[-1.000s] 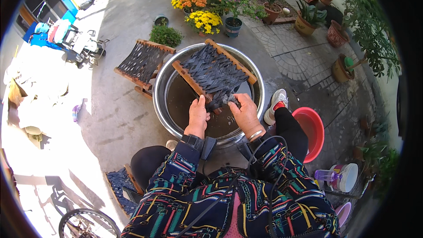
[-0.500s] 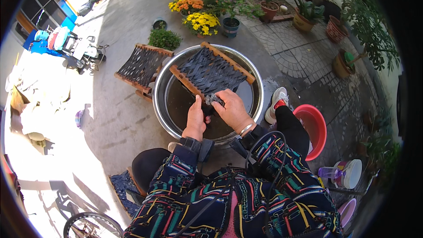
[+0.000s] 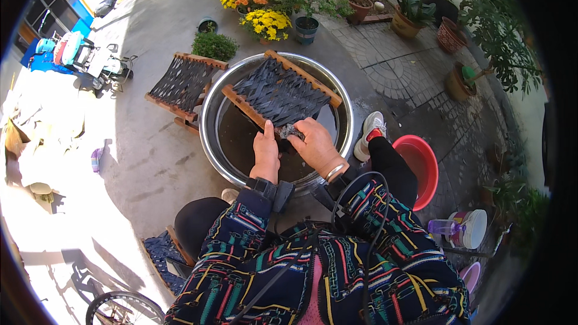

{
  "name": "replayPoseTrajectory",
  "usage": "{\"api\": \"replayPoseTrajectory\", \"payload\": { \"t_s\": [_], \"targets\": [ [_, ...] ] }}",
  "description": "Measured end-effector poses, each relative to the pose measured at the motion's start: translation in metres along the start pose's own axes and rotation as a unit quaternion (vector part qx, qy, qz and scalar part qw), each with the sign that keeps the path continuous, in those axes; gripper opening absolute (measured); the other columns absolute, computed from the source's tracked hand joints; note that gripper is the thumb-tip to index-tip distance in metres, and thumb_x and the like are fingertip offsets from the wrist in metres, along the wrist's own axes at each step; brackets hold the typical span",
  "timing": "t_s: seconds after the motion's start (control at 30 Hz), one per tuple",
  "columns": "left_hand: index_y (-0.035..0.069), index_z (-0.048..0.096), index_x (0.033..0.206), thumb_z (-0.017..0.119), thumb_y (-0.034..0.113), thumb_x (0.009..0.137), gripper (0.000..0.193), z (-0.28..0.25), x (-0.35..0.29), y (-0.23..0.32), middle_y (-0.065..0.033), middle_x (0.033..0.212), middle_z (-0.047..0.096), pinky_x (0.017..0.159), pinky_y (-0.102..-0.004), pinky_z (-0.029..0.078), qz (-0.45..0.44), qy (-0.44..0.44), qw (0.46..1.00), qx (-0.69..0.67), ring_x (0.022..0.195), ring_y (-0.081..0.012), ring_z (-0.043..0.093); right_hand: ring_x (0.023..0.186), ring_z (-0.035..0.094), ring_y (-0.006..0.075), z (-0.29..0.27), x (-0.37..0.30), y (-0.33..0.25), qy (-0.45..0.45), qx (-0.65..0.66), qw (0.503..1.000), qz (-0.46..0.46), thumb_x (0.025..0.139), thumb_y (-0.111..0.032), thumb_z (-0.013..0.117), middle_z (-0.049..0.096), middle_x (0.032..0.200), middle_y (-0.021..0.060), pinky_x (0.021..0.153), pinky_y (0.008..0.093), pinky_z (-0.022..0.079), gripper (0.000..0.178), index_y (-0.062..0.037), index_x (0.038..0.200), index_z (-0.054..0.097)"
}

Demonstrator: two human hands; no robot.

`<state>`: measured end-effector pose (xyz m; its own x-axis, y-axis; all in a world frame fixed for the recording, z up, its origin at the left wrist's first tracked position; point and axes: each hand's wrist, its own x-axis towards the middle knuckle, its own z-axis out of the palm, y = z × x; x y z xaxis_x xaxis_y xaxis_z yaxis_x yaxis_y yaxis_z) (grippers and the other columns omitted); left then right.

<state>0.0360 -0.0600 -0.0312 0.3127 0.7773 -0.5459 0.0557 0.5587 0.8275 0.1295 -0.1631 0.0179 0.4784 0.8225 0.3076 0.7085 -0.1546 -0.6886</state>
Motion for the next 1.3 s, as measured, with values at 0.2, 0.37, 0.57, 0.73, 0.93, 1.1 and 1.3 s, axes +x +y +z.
{"api": "replayPoseTrajectory", "payload": {
  "t_s": [0.2,0.37,0.57,0.73,0.93,1.1,1.3],
  "targets": [
    [0.0,0.057,0.092,0.056,0.046,0.102,0.048,0.004,0.004,-0.007,-0.0051,0.074,0.055,0.044,-0.0362,0.039,0.058,0.005,0.998,-0.009,0.058,-0.0171,0.051,0.085,0.061,0.0403,0.007,0.003,0.003,-0.043,-0.043,0.998,0.022,0.081,-0.014,0.072,0.061,0.085,0.0184,0.074,0.0478,0.05,0.015,-0.0029,0.09,0.065],
    [0.007,0.055,0.09,0.053,0.048,0.103,0.043,0.01,0.006,-0.01,-0.0007,0.068,0.056,0.039,-0.0308,0.036,0.038,0.035,0.996,0.07,0.049,-0.014,0.05,0.087,0.063,0.0412,0.001,-0.004,0.006,0.02,-0.053,0.997,0.056,0.082,-0.017,0.073,0.063,0.087,0.019,0.077,0.0486,0.051,0.019,-0.0019,0.089,0.064],
    [0.0,0.058,0.103,0.067,0.035,0.098,0.037,0.014,0.014,-0.021,-0.0047,0.086,0.062,0.059,-0.036,0.048,0.149,0.01,0.988,0.031,0.071,-0.0164,0.057,0.088,0.062,0.0404,0.008,-0.01,0.0,-0.013,-0.053,0.998,0.026,0.083,-0.017,0.072,0.062,0.087,0.019,0.078,0.0481,0.052,0.019,-0.0017,0.09,0.062],
    [0.001,0.058,0.099,0.068,0.037,0.097,0.037,0.017,0.024,-0.022,-0.0044,0.085,0.062,0.055,-0.0366,0.047,0.129,0.03,0.988,0.08,0.069,-0.0161,0.057,0.094,0.062,0.0459,0.004,-0.003,0.013,0.051,-0.026,0.987,0.148,0.086,-0.018,0.069,0.066,0.096,0.0258,0.082,0.0494,0.052,0.022,0.0012,0.095,0.061],
    [0.0,0.057,0.099,0.068,0.042,0.096,0.043,0.019,0.023,-0.021,-0.0069,0.085,0.062,0.049,-0.0368,0.046,0.176,0.038,0.975,0.128,0.068,-0.0194,0.058,0.089,0.061,0.0442,-0.002,-0.006,0.017,0.015,-0.049,0.997,0.058,0.083,-0.017,0.072,0.062,0.089,0.0224,0.076,0.049,0.05,0.021,-0.001,0.088,0.059],
    [-0.008,0.064,0.102,0.066,0.034,0.097,0.042,0.021,0.016,-0.017,-0.0131,0.088,0.071,0.076,-0.0374,0.052,0.094,0.052,0.988,0.112,0.08,-0.024,0.067,0.088,0.063,0.0452,-0.007,-0.002,0.012,0.062,-0.093,0.988,0.103,0.084,-0.019,0.071,0.065,0.088,0.0235,0.076,0.0523,0.05,0.021,-0.0015,0.089,0.059],
    [0.003,0.058,0.098,0.065,0.043,0.097,0.04,0.021,0.023,-0.025,-0.0041,0.082,0.06,0.046,-0.0348,0.043,0.138,0.046,0.984,0.103,0.063,-0.0166,0.055,0.092,0.064,0.0419,-0.01,-0.005,0.013,-0.056,-0.098,0.99,0.08,0.084,-0.019,0.071,0.065,0.092,0.0201,0.081,0.0492,0.052,0.02,-0.0027,0.092,0.061]
  ]
}}
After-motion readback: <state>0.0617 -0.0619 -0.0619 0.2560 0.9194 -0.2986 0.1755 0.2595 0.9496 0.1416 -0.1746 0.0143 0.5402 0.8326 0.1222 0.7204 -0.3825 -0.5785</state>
